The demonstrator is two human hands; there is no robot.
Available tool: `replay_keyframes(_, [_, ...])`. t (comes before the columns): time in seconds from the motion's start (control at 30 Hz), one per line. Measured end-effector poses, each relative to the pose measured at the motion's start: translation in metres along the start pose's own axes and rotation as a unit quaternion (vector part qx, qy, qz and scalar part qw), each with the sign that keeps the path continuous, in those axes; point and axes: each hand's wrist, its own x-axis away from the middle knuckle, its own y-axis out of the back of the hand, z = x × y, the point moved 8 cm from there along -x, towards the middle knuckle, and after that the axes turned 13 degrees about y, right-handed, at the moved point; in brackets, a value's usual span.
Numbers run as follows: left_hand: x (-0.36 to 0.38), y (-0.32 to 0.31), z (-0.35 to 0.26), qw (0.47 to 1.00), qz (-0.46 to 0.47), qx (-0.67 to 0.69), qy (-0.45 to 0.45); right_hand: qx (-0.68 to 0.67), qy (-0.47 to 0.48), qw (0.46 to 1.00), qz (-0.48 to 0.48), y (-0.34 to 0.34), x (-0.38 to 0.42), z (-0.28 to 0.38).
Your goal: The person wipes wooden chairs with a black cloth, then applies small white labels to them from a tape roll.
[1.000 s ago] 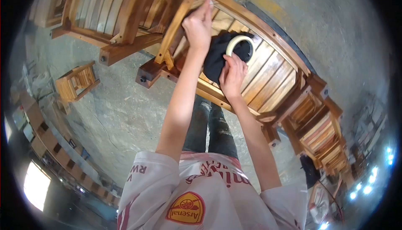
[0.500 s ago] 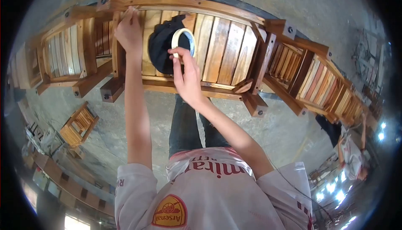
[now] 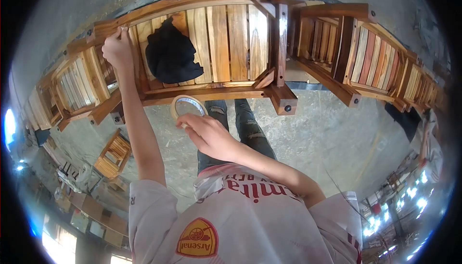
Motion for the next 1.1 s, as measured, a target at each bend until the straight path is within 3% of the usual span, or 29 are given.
replay_keyframes(0.17, [0.001,-0.008,0.0,0.999,0.004,-0.037,-0.009,0.004,-0.055,0.996,0.075,0.013,0.01,0.007])
replay_keyframes(0.37, [-0.004,-0.007,-0.007,0.992,0.02,-0.105,-0.067,-0.001,-0.067,0.995,0.076,0.022,0.031,0.0])
replay_keyframes(0.67, [-0.016,-0.009,-0.007,0.982,0.033,-0.172,-0.072,0.041,-0.095,0.989,0.105,0.02,0.056,-0.006])
replay_keyframes(0.73, [0.015,0.009,-0.037,0.974,0.21,-0.09,0.0,0.044,-0.074,0.993,0.084,0.025,0.059,-0.001])
replay_keyframes(0.77, [0.042,0.009,-0.056,0.967,0.243,-0.017,-0.069,0.044,-0.065,0.994,0.073,0.029,0.062,0.002])
replay_keyframes(0.8, [0.072,0.007,-0.07,0.95,0.274,0.054,-0.137,0.058,-0.041,0.996,0.054,0.035,0.064,0.01])
replay_keyframes(0.87, [0.134,0.011,-0.082,0.943,0.196,0.066,-0.26,0.082,0.007,0.996,0.017,0.054,0.068,0.036])
replay_keyframes(0.97, [0.145,-0.028,-0.041,0.958,0.251,0.12,-0.068,0.072,-0.015,0.985,-0.154,0.1,0.091,0.068])
replay_keyframes(1.03, [0.177,-0.028,-0.068,0.867,0.443,0.217,0.064,0.077,0.023,0.939,-0.335,0.136,0.119,0.071])
replay_keyframes(1.07, [0.202,-0.024,-0.091,0.798,0.529,0.261,0.128,0.13,0.009,0.916,-0.378,0.156,0.126,0.075])
replay_keyframes(1.1, [0.226,-0.005,-0.132,0.805,0.527,0.272,-0.002,0.153,0.017,0.889,-0.431,0.173,0.133,0.073])
